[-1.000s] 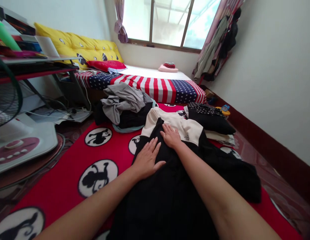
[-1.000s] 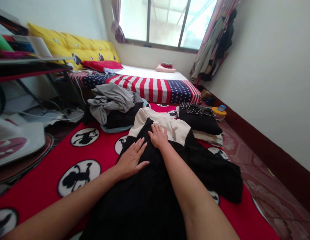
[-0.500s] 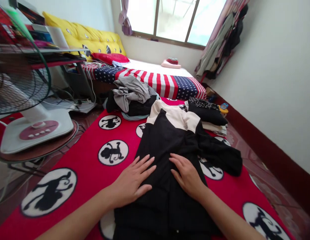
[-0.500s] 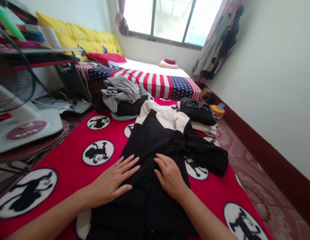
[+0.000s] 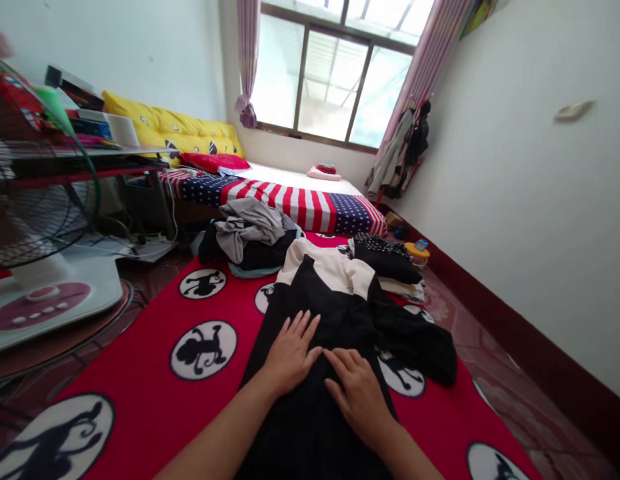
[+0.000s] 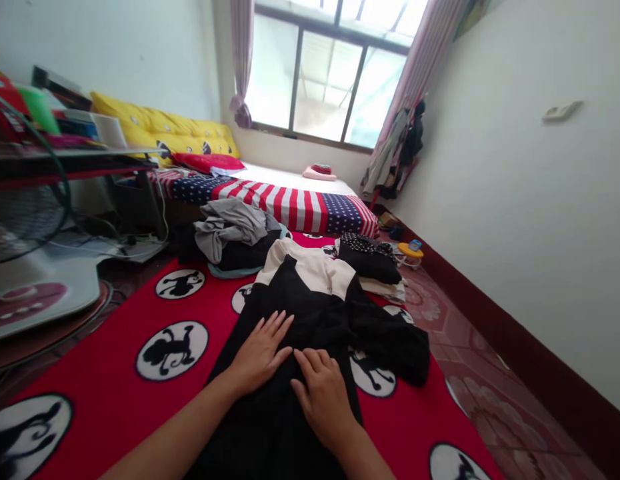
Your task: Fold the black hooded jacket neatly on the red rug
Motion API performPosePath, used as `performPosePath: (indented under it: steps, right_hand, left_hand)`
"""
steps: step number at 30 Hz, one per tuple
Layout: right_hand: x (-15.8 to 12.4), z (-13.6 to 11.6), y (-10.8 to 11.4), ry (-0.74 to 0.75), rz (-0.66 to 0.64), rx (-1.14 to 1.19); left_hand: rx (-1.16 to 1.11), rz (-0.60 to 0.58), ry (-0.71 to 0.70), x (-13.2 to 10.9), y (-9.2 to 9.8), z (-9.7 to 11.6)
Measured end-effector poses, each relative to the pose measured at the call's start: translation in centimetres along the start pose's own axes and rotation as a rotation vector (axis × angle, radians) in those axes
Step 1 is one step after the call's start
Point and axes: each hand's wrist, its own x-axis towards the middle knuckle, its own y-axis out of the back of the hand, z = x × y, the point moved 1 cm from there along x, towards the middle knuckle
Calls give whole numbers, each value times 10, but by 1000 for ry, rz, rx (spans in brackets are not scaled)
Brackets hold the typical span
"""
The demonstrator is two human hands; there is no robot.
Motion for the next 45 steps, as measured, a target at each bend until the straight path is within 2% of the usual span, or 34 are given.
performPosePath:
  steps: [2,6,9,12,15,18,20,22,24,25,28,30,32,33,35,37,39,41,43,45]
  right_hand:
    - [7,1,1,-29,-1,-12]
    - [17,6,-3,-86,47,-46]
    - [16,5,-7,-12,138,-26]
    - [14,1,-9,84,126,67]
    - [14,-1,-12,23,88,124]
    - [11,5,-9,-40,117,216]
    - [6,21,1,-101,199,301]
    - [-2,49,17,-213,370,264]
    - [-13,87,34,-357,552,43]
    - [-19,108,41,-439,578,-86]
    - [-41,162,51,-716,492,-275]
    - [-54,184,53,-780,384,-248]
    - [-61,195,60,-780,323,-128]
    - [-60,199,67,-809,332,-42]
    - [-48,203,88,-971,492,187]
    - [-22,201,113,-1150,769,433]
    - [17,188,134,-1142,911,536]
    - [60,158,145,-1060,994,648]
    - [97,110,143,-889,957,825]
    - [118,54,131,-643,725,1051]
  left_hand:
    - [-19,14,0,-2,-9,-9]
    - [12,62,27,-6,-11,-13]
    - [112,74,-30,-7,-13,-10]
    - [175,90,-78,-9,-16,-9]
    - [188,101,-77,-10,-18,-9]
    - [181,106,-69,-9,-18,-9]
    - [173,106,-67,-9,-17,-9]
    - [162,102,-64,-9,-17,-9]
    - [145,97,-61,-9,-16,-8]
    - [134,94,-59,-8,-16,-8]
    - [85,88,-48,-8,-15,-8]
    - [35,84,-38,-8,-14,-8]
    - [-38,80,-26,-8,-13,-8]
    - [-90,82,-15,-8,-13,-8]
    - [-229,115,26,-8,-11,-9]
    - [-420,197,89,-8,-9,-11]
    - [-661,306,162,-7,-5,-14]
    - [-927,410,221,-6,-1,-18]
    - [-1153,515,261,-6,3,-23]
    - [-1293,612,289,-7,8,-26]
